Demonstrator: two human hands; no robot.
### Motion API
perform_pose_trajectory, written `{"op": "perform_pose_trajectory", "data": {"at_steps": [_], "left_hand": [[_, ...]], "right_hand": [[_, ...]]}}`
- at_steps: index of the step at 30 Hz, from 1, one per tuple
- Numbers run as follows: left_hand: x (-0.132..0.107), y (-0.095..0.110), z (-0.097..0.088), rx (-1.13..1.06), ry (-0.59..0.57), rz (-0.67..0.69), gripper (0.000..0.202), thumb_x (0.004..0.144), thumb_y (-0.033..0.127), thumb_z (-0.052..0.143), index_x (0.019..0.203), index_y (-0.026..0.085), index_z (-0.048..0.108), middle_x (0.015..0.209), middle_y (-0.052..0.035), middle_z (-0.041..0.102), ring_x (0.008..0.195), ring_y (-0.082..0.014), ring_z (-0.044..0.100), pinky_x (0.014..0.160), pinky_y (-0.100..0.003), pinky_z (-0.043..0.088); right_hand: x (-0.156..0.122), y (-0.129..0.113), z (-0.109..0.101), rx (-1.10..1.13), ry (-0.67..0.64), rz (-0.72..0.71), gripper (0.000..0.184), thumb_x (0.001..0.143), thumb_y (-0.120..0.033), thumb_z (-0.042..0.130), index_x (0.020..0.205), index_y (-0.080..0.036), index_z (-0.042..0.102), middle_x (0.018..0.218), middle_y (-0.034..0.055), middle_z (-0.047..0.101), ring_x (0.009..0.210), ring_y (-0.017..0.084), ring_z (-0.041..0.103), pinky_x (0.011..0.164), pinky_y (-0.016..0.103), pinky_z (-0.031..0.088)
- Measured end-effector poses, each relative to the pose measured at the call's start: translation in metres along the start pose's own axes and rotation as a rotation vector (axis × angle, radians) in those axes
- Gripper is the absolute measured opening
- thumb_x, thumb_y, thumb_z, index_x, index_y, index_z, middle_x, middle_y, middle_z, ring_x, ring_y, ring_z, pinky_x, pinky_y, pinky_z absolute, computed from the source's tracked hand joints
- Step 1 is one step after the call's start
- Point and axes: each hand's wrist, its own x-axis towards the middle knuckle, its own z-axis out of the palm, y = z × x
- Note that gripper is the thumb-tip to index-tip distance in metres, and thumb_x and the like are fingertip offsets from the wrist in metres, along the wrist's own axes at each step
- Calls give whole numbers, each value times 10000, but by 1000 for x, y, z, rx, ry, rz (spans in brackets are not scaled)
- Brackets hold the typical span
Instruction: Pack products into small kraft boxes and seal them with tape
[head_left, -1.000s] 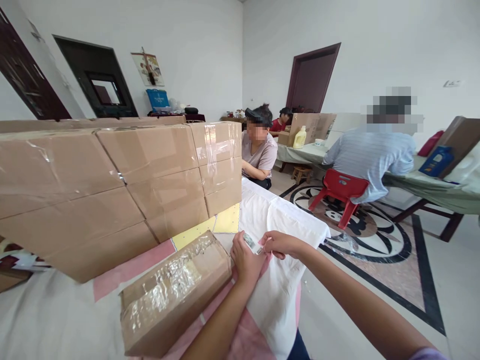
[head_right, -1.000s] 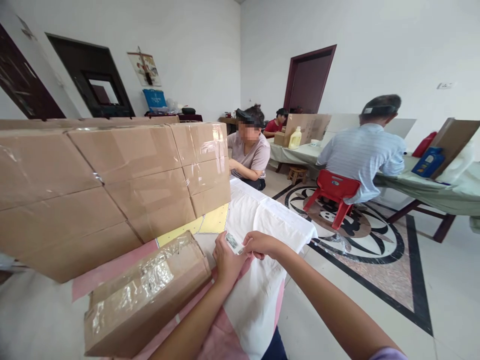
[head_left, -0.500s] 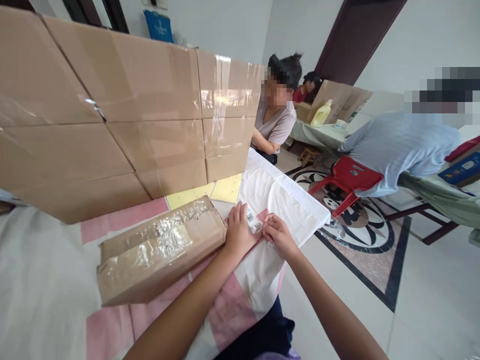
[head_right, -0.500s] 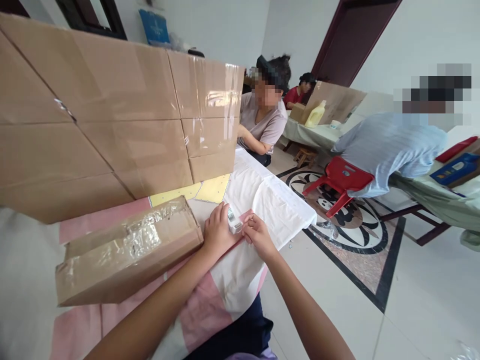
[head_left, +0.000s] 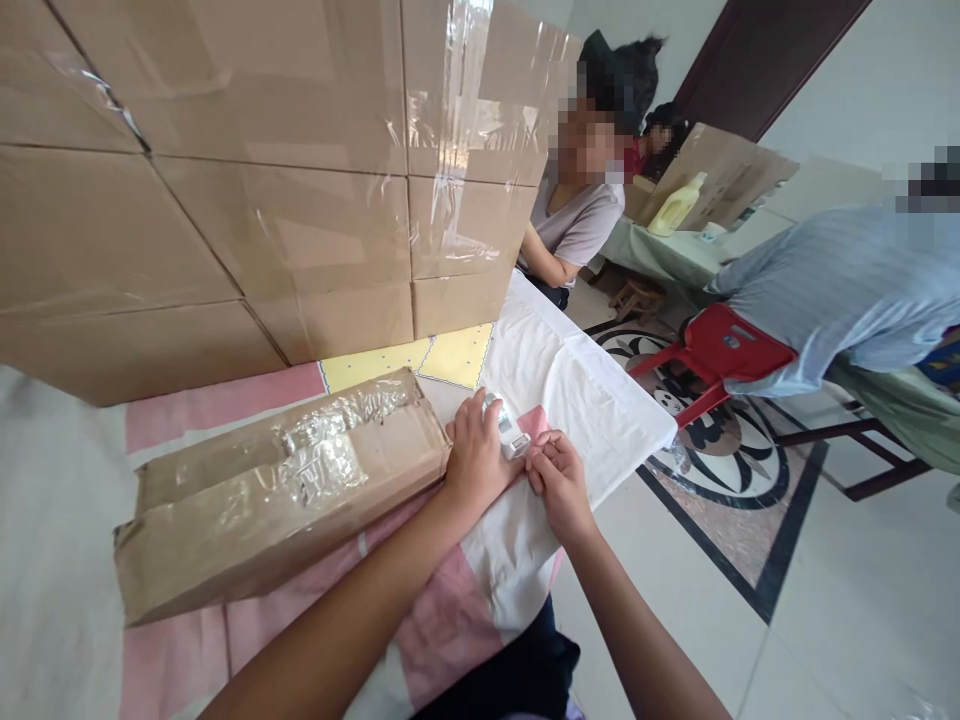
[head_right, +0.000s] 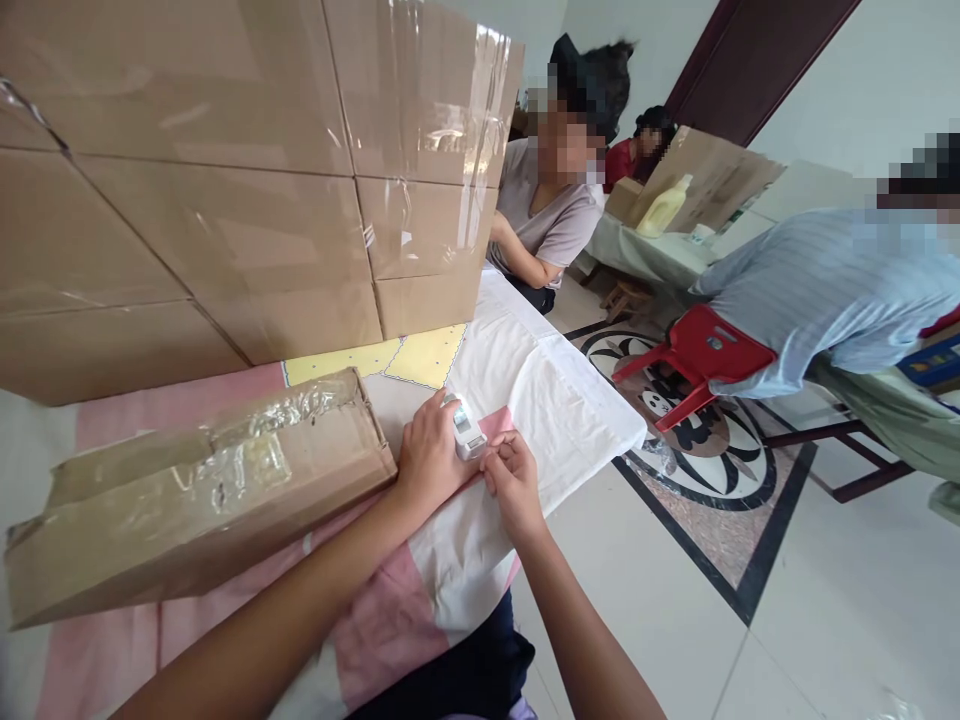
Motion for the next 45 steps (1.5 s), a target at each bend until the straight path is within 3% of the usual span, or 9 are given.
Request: {"op": "perform_pose_trajectory", "data": {"at_steps": [7, 14, 18, 28, 45], "left_hand": [[2, -1, 1, -86, -14, 14, 756, 810, 407, 734, 1408, 101, 387, 1505, -248, 471, 1410, -377, 433, 1149, -524, 418], [4, 5, -9, -1, -112, -29, 710, 824, 370, 704, 1410, 134, 380, 1620, -229, 334, 1383, -400, 457, 1060, -530, 487], [4, 6, -10, 11, -114, -36, 718, 801, 313, 710, 1413, 158, 369, 1619, -220, 345, 1367, -391, 475, 1024, -517, 504], [4, 7, -12, 62, -115, -35, 707, 819, 347, 699, 1415, 141, 382, 1604, -205, 382, 1374, -379, 478, 1026, -484, 506], [3, 6, -11, 203, -118, 30, 683, 862, 421, 625, 1421, 110, 387, 1610, -227, 365, 1353, -385, 508, 921, -487, 556]], "right_hand": [[-1, -1, 3, -53, 32, 26, 179, 883, -308, 690, 908, -232, 531, 724, -55, 555, 477, 60, 324, 461, 237, 233], [0, -1, 2, -79, 8, 20, 155, 901, -299, 649, 883, -252, 503, 784, -25, 553, 609, 120, 460, 550, 259, 342], [1, 0, 3, -116, -2, -19, 142, 915, -283, 628, 870, -252, 497, 801, -11, 545, 702, 154, 517, 651, 290, 403], [-1, 1, 3, -282, -9, -48, 173, 936, -287, 597, 858, -251, 447, 798, -17, 488, 626, 139, 439, 583, 292, 352], [1, 10, 2, -279, -32, -118, 184, 909, -264, 588, 839, -251, 419, 803, -29, 447, 643, 136, 422, 602, 286, 362]]}}
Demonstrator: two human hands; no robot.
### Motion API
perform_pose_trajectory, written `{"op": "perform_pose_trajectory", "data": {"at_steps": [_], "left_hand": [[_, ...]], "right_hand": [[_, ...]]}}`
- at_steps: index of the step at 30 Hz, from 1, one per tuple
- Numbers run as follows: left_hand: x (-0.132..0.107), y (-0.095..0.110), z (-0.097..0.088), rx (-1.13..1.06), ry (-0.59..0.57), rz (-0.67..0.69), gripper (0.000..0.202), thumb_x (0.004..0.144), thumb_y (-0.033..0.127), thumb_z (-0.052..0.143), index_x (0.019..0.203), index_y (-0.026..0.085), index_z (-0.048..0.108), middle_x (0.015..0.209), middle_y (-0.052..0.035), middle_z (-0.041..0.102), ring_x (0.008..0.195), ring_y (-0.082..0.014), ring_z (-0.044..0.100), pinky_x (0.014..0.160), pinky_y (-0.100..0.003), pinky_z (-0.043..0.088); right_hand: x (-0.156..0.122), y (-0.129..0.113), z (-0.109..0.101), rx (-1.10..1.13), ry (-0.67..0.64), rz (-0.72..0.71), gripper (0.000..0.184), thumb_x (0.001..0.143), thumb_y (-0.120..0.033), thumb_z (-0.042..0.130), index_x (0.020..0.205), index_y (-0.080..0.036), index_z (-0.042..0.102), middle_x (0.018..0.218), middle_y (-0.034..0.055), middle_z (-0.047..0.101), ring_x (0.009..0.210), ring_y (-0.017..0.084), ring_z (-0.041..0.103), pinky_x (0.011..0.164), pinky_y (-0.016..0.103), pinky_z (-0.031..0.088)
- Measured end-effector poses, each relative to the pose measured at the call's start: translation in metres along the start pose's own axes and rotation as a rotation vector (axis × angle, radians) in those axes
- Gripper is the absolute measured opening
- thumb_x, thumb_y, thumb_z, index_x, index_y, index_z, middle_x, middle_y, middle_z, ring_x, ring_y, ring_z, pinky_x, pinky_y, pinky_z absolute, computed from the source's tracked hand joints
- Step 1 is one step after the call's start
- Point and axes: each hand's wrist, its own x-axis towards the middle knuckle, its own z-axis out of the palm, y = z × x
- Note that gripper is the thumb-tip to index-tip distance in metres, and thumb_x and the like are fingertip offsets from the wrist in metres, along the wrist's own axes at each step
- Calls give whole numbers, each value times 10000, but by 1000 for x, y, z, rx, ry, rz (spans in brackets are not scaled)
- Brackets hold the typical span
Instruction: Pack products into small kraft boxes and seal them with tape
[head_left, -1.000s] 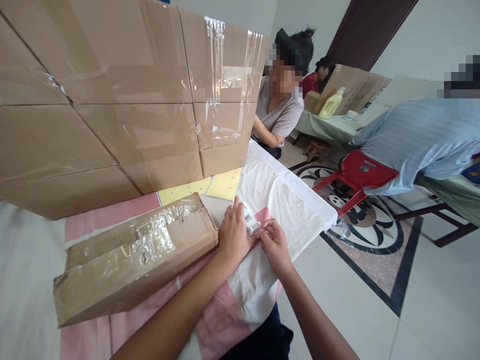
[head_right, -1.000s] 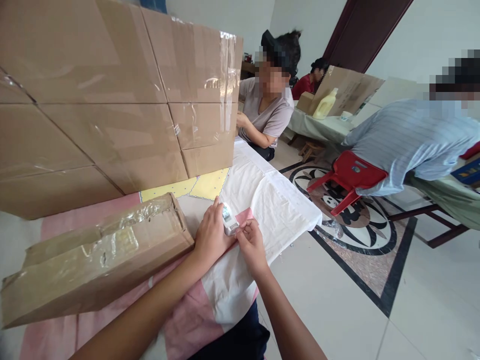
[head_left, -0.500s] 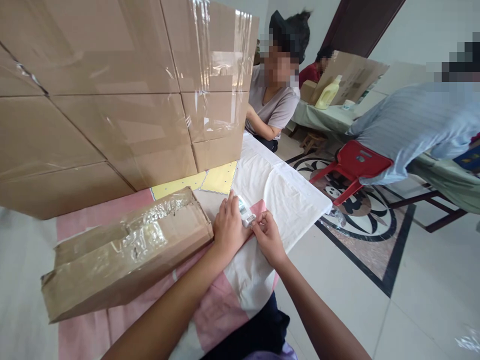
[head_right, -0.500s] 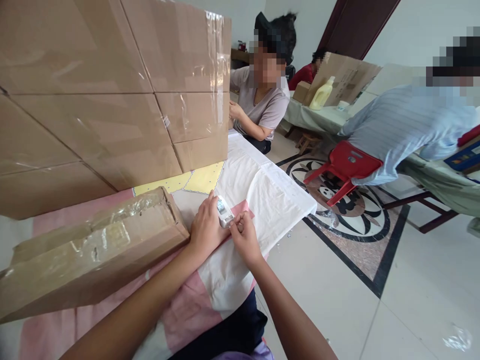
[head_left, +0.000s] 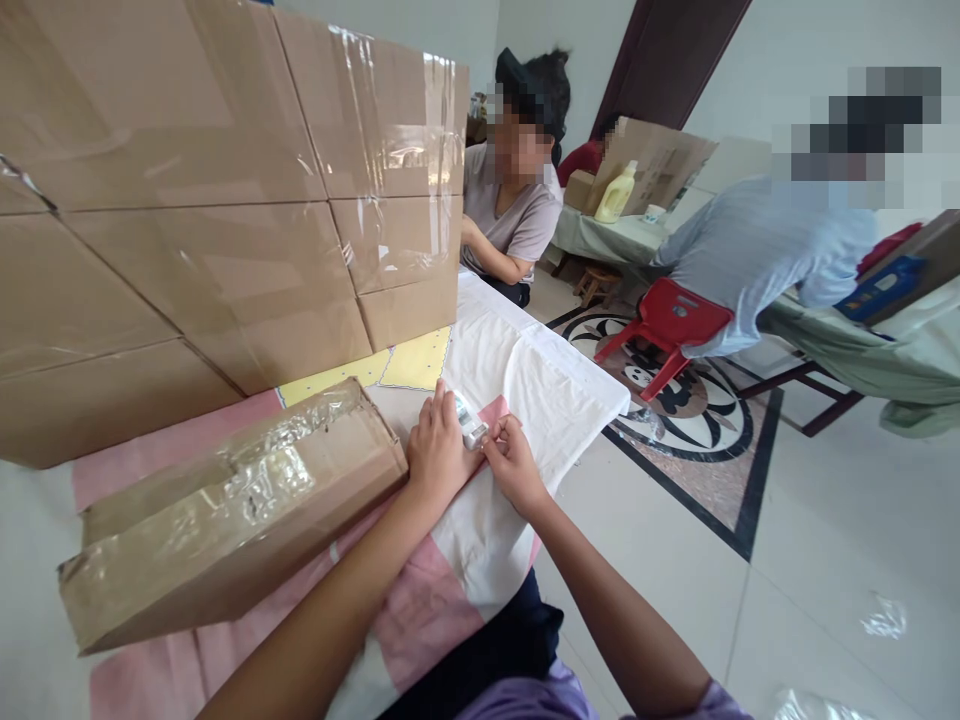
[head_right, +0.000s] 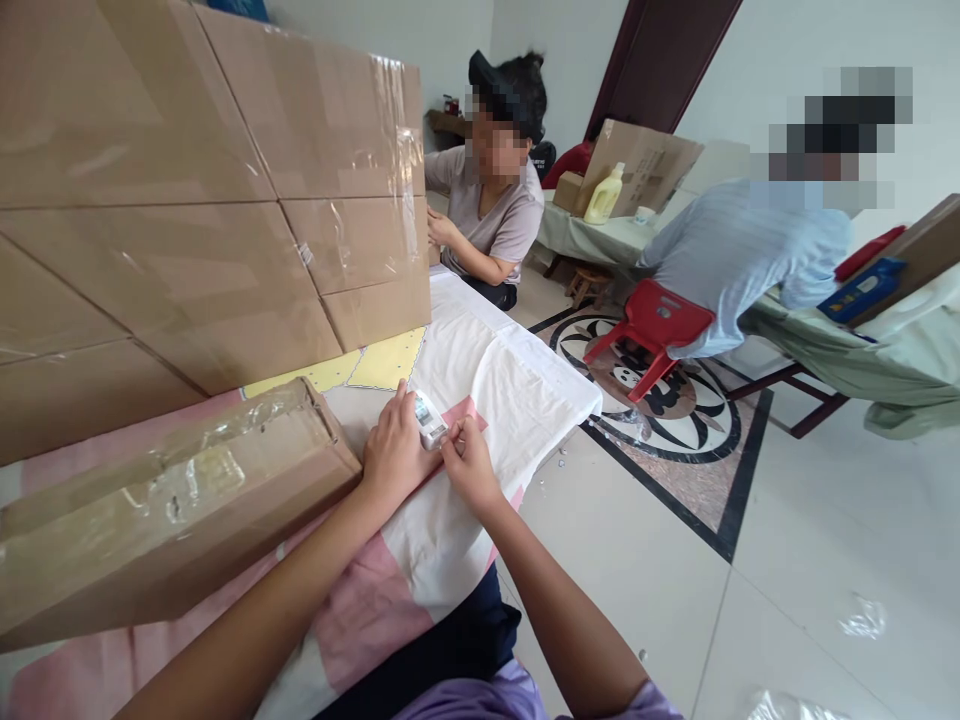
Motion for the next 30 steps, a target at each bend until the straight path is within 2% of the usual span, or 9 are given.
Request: {"op": "perform_pose_trajectory", "data": {"at_steps": [5, 11, 20, 27, 30], "left_hand": [[-1, -1, 1, -13, 20, 18, 711, 860, 442, 633, 1430, 101, 377, 1600, -236, 377, 1361, -391, 500, 994, -499, 525], [0, -2, -1, -4, 7, 37, 818, 802, 505, 690, 1431, 87, 375, 1598, -252, 371, 1358, -413, 494, 965, -507, 536], [2, -3, -1, 25, 8, 41, 748, 842, 526, 623, 1415, 94, 413, 1570, -232, 429, 1299, -400, 550, 914, -499, 550], [2, -4, 1, 51, 25, 45, 727, 874, 530, 566, 1416, 69, 415, 1561, -237, 440, 1319, -395, 534, 918, -494, 552], [1, -4, 2, 52, 29, 57, 745, 866, 539, 579, 1422, 73, 408, 1555, -241, 446, 1314, -399, 536, 917, -497, 551]], "right_hand": [[-1, -1, 0, 11, 10, -35, 177, 890, -275, 581, 829, -254, 416, 792, -23, 468, 682, 151, 456, 626, 289, 389], [-2, -1, -3, 155, -2, 16, 257, 866, -325, 606, 826, -259, 361, 765, -33, 498, 699, 157, 490, 682, 302, 404], [-1, -3, 1, 64, 1, -35, 259, 853, -306, 595, 801, -261, 345, 778, -31, 430, 693, 155, 453, 646, 298, 385], [-1, 9, -1, -78, -19, -79, 213, 859, -225, 552, 798, -259, 351, 752, -41, 363, 626, 142, 345, 591, 290, 301], [-1, 13, 0, -58, -8, -60, 218, 857, -232, 560, 803, -260, 351, 750, -45, 378, 608, 137, 340, 577, 288, 293]]}}
